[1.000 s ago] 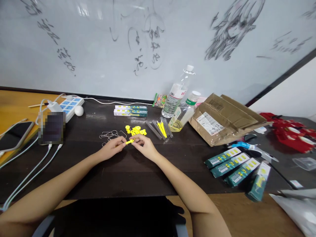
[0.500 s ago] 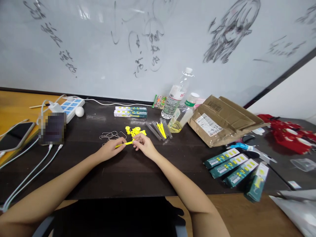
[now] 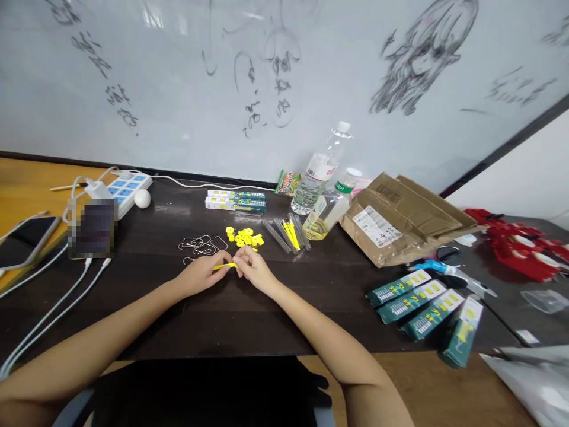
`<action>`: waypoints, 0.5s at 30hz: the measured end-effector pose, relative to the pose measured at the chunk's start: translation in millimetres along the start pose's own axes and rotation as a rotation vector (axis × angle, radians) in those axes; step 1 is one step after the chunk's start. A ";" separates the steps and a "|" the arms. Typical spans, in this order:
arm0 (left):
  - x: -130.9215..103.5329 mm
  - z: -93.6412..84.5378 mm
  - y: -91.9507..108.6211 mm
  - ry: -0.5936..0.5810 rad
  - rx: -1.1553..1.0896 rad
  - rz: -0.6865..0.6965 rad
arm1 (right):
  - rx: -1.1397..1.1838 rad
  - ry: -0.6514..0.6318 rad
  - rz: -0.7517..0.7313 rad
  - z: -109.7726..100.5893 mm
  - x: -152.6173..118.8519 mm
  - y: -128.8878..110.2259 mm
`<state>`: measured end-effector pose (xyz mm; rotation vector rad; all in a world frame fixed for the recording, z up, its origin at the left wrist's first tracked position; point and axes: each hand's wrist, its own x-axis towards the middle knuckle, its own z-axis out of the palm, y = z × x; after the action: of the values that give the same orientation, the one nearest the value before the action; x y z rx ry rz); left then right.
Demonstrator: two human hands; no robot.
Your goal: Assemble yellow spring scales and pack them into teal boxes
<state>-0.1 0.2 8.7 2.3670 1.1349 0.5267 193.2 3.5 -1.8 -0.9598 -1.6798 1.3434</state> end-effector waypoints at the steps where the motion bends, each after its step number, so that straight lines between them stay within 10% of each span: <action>1: 0.0 0.6 0.6 0.002 -0.023 -0.012 | -0.016 0.010 -0.010 0.9 -0.7 -0.9; 15: 1.4 -2.4 0.6 0.043 -0.220 -0.003 | 0.117 -0.122 -0.008 -7.3 1.2 -0.7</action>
<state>-0.1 1.6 11.2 2.1740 1.0417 0.6690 199.3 7.4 0.1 -0.8173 -1.6725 1.5040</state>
